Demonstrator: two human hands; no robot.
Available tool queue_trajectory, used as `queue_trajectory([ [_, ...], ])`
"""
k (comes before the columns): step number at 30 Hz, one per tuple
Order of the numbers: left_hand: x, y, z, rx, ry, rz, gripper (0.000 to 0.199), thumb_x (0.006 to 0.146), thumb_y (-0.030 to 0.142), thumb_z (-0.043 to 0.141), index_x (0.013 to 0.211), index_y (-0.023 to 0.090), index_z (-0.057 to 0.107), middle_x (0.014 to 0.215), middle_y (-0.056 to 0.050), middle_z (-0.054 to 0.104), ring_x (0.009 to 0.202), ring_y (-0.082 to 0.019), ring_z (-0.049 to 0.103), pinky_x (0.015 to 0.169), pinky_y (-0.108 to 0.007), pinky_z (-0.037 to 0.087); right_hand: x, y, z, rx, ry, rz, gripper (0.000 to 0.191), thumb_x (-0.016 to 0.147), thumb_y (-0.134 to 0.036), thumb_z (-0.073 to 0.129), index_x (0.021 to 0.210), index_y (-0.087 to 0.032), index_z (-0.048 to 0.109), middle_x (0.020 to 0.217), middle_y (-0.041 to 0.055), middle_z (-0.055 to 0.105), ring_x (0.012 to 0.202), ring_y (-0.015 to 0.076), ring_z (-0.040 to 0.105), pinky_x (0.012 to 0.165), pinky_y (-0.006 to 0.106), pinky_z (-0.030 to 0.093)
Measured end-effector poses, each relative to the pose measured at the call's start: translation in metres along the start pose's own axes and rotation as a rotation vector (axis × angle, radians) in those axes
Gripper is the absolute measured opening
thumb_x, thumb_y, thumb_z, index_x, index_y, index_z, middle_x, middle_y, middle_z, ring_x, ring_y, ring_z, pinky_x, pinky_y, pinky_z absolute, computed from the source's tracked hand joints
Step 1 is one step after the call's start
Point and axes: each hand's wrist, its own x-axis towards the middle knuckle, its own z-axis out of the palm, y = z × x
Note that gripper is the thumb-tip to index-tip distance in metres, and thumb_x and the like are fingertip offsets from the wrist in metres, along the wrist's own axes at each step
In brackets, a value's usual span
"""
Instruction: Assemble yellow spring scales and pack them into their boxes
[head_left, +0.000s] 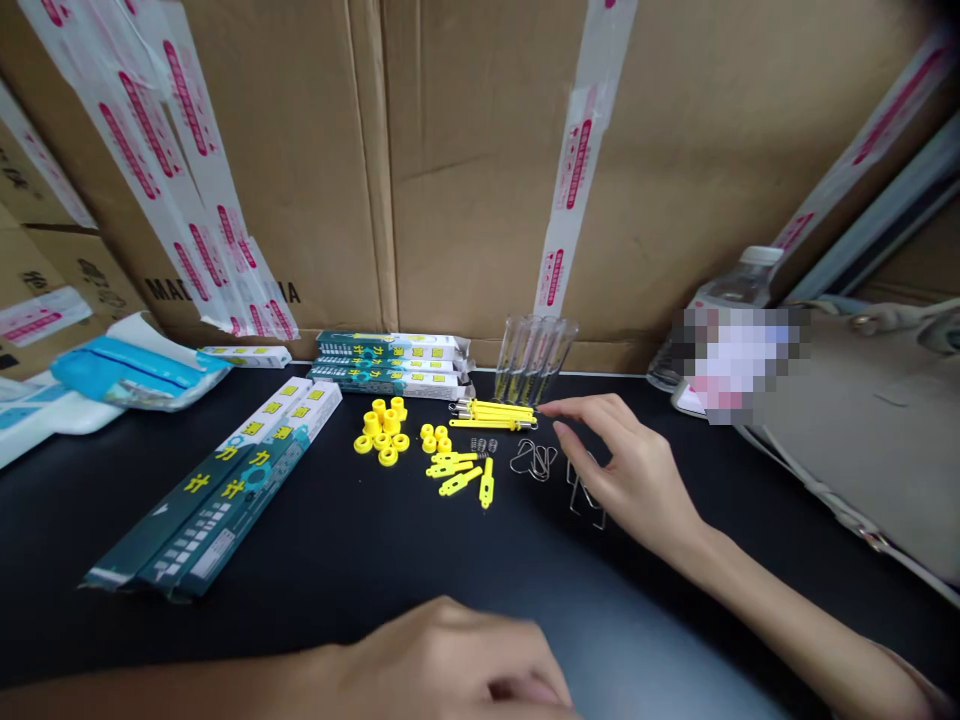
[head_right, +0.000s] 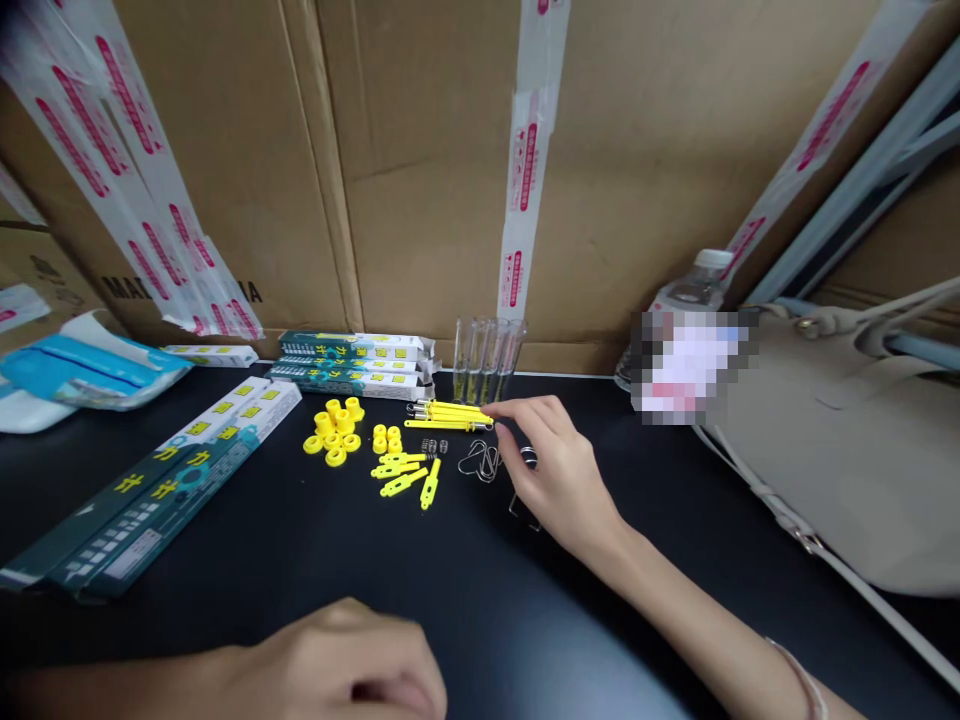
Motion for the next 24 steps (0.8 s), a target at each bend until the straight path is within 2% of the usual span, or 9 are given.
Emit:
queue_trajectory([
  [2,-0.003,-0.001,-0.02,0.004,0.037,-0.009,0.027,0.103,0.021,0.048,0.109,0.022,0.074,0.101,-0.006,0.069,0.087,-0.012,0.067,0.076,-0.015,0.054,0.0,0.0,0.002,0.009,0.002,0.009,0.019,0.095,-0.009,0.055,0.109,-0.019,0.065,0.099,0.0082,0.07,0.093,0.0248,0.063,0.082,0.04,0.052],
  [4,-0.005,-0.006,-0.031,0.053,0.199,-0.026,0.024,0.102,0.02,0.051,0.101,0.022,0.075,0.103,-0.008,0.068,0.096,-0.016,0.065,0.085,-0.022,0.053,-0.002,-0.003,0.006,0.028,0.003,0.005,0.019,0.096,-0.008,0.055,0.108,-0.019,0.065,0.098,0.0083,0.07,0.093,0.0238,0.063,0.081,0.039,0.052],
  [7,-0.009,-0.018,-0.036,0.119,0.291,0.005,0.027,0.097,0.031,0.061,0.074,0.02,0.066,0.066,0.002,0.064,0.063,-0.011,0.059,0.069,-0.023,0.05,-0.009,-0.013,0.014,0.063,-0.006,-0.022,0.019,0.095,-0.007,0.056,0.109,-0.017,0.065,0.097,0.0083,0.069,0.093,0.0222,0.061,0.082,0.037,0.052],
  [9,-0.014,-0.025,-0.035,0.166,0.332,-0.031,0.031,0.103,0.017,0.046,0.075,0.021,0.058,0.052,0.009,0.054,0.045,-0.007,0.048,0.056,-0.02,0.043,-0.015,-0.023,0.019,0.085,-0.027,-0.051,0.018,0.095,-0.007,0.058,0.109,-0.017,0.065,0.094,0.0073,0.069,0.09,0.0211,0.06,0.079,0.035,0.052],
  [11,-0.019,-0.03,-0.033,0.2,0.38,-0.097,0.031,0.098,0.002,0.035,0.085,0.022,0.055,0.057,0.009,0.051,0.044,-0.006,0.046,0.05,-0.018,0.04,-0.02,-0.032,0.022,0.116,-0.067,-0.106,0.02,0.094,-0.006,0.058,0.11,-0.016,0.064,0.092,0.007,0.069,0.086,0.0203,0.058,0.078,0.035,0.05],
  [16,-0.021,-0.036,-0.026,0.125,0.292,-0.19,0.041,0.09,-0.005,0.033,0.1,0.024,0.059,0.098,-0.001,0.057,0.078,-0.009,0.061,0.071,-0.016,0.051,-0.02,-0.045,0.026,0.111,-0.173,-0.288,0.011,0.094,-0.008,0.061,0.104,-0.012,0.065,0.085,0.0077,0.069,0.08,0.0206,0.054,0.073,0.036,0.046],
  [19,-0.016,-0.037,-0.025,0.124,0.301,-0.276,0.026,0.095,0.003,0.045,0.102,0.024,0.058,0.105,-0.003,0.057,0.097,-0.013,0.062,0.09,-0.021,0.05,-0.016,-0.049,0.03,0.118,-0.2,-0.331,0.01,0.097,-0.012,0.057,0.092,-0.012,0.065,0.078,0.0071,0.067,0.075,0.02,0.052,0.069,0.035,0.044],
  [21,-0.014,-0.037,-0.025,0.123,0.326,-0.292,0.011,0.095,0.014,0.06,0.1,0.023,0.057,0.1,-0.001,0.059,0.093,-0.013,0.063,0.086,-0.02,0.05,-0.013,-0.052,0.032,0.118,-0.22,-0.337,0.018,0.098,-0.013,0.053,0.084,-0.012,0.064,0.074,0.0067,0.064,0.072,0.0193,0.05,0.067,0.035,0.042],
  [24,-0.011,-0.036,-0.03,0.123,0.318,-0.27,0.011,0.094,0.026,0.065,0.09,0.021,0.057,0.085,0.002,0.062,0.077,-0.013,0.062,0.07,-0.02,0.05,-0.011,-0.053,0.035,0.113,-0.245,-0.353,0.027,0.099,-0.016,0.052,0.073,-0.014,0.061,0.072,0.0063,0.062,0.07,0.0187,0.048,0.065,0.035,0.04],
])
